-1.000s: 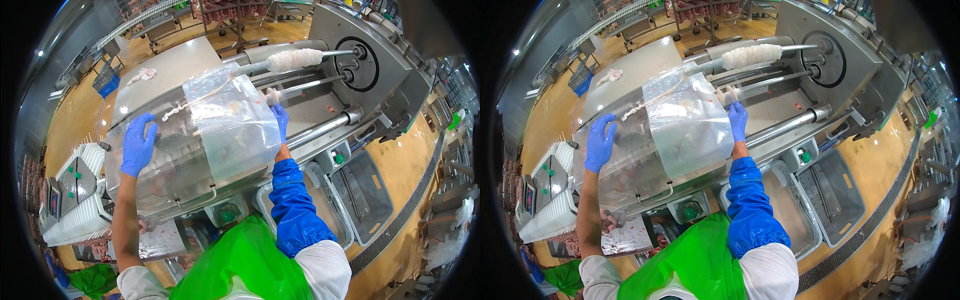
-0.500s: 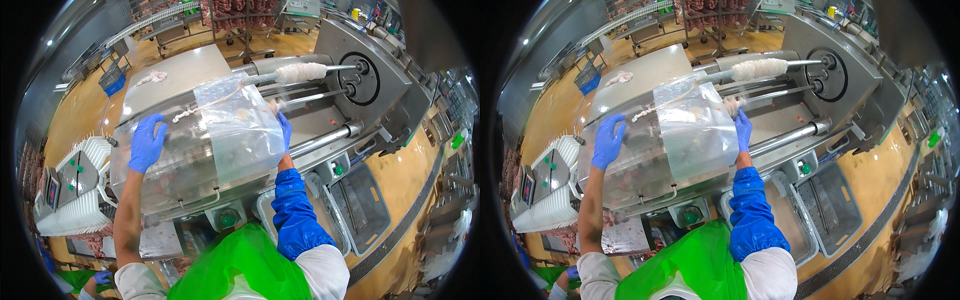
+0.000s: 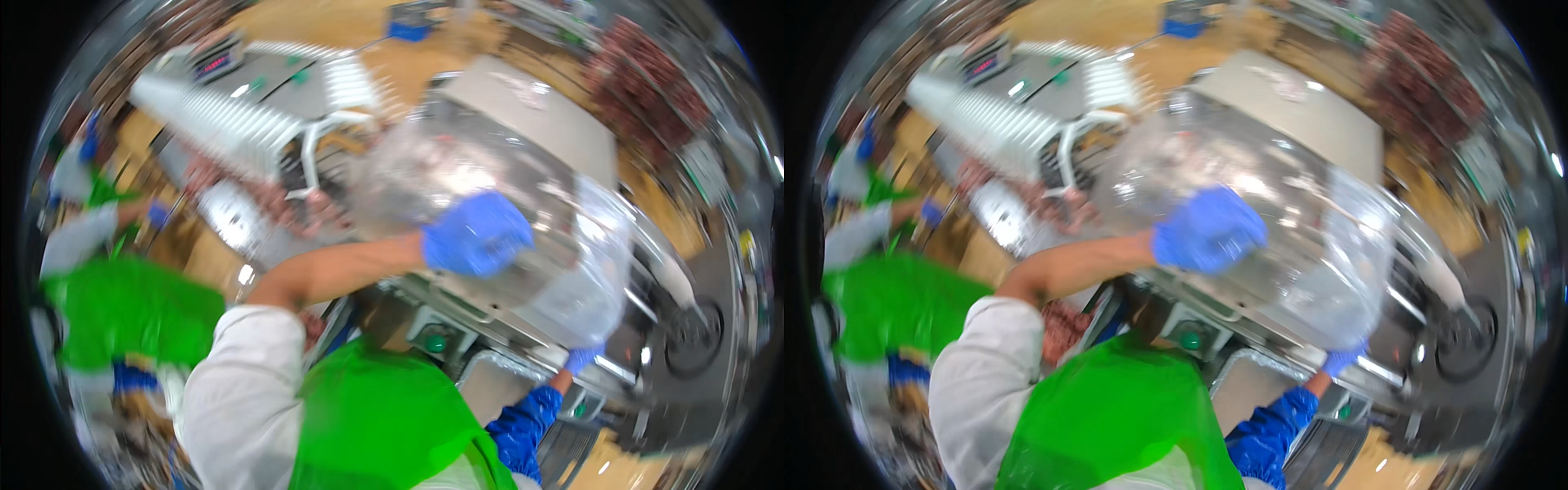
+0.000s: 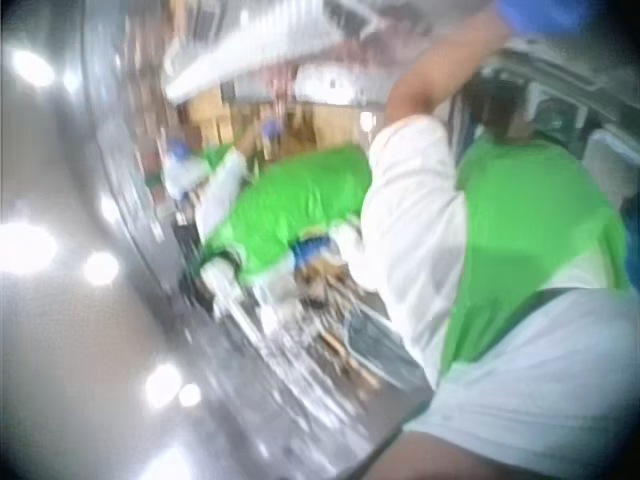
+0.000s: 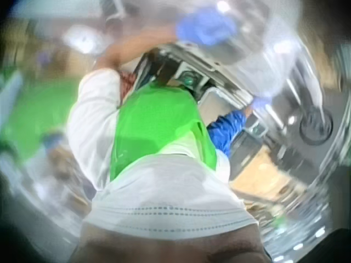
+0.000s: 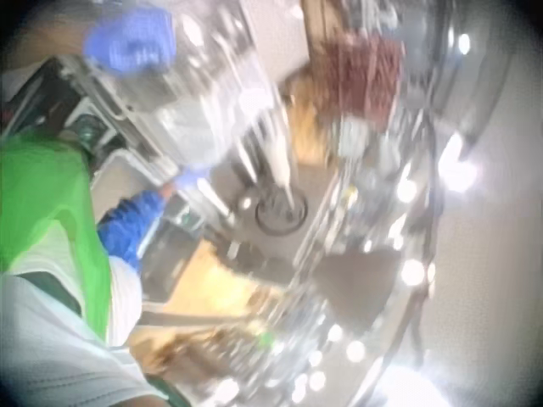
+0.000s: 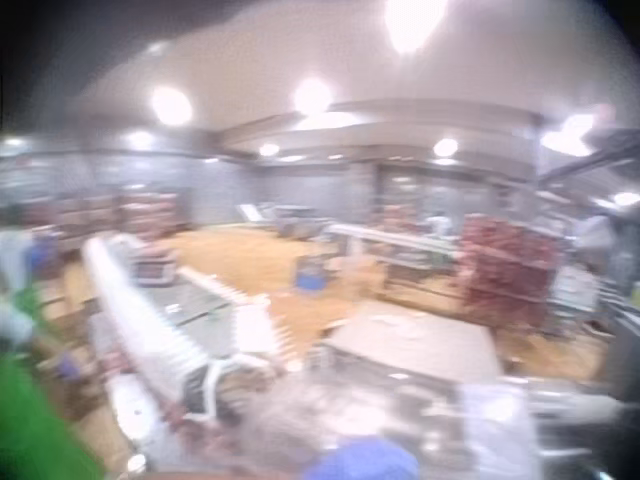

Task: The person operates a sausage stuffing machine in a meat processing facility. They repeatedly dip a white casing into a water bath, attach it to the machine's stuffer, and guide the casing as it fills with ground meat. The person also handles raw meat pieces on the conveyor and adjusts the machine's components.

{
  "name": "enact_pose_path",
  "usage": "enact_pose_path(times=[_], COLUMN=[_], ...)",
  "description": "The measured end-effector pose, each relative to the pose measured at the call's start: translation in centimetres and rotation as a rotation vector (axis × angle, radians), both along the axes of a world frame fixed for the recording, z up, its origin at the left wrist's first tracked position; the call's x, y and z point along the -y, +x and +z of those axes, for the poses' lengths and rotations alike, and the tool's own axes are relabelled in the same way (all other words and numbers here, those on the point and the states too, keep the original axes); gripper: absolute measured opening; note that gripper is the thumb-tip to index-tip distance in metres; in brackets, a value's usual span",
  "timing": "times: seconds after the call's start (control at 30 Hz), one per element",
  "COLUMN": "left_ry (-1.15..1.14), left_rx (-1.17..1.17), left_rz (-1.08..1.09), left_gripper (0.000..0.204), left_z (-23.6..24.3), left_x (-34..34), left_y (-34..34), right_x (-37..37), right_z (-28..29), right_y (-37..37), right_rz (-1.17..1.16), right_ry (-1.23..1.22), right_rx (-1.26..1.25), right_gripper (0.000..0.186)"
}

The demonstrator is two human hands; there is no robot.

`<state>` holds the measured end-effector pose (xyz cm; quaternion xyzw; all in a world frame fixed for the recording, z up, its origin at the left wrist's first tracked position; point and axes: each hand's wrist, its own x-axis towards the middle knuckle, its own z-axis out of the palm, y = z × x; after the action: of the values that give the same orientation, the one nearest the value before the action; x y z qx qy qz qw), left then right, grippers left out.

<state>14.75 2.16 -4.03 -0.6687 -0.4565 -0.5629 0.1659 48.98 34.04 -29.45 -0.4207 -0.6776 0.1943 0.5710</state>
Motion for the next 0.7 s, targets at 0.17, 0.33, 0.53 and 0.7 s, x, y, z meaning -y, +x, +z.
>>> enact_pose_path(times=[0.17,0.33,0.53,0.7], left_ry=[-0.233,-0.622,-1.065,-1.164], left_rx=[0.005,0.127,-0.177,-0.354], left_rz=[-0.268,-0.391,-0.383,-0.320], left_gripper=[0.010,0.012,0.017,0.015], left_z=[-6.4,-13.2,-20.6,-24.5], left_x=[7.1,9.6,8.6,6.0], left_y=[4.4,5.8,6.2,8.1], right_x=[0.0,-0.1,0.5,-0.7], right_z=[0.3,0.2,-0.4,-2.3], right_y=[0.4,0.1,3.0,4.9], right_rz=[-0.070,-0.119,-0.233,-0.309], right_ry=[0.003,0.051,0.134,0.162], right_rx=[0.138,0.238,0.400,0.548], right_gripper=[0.028,0.027,0.027,0.023])
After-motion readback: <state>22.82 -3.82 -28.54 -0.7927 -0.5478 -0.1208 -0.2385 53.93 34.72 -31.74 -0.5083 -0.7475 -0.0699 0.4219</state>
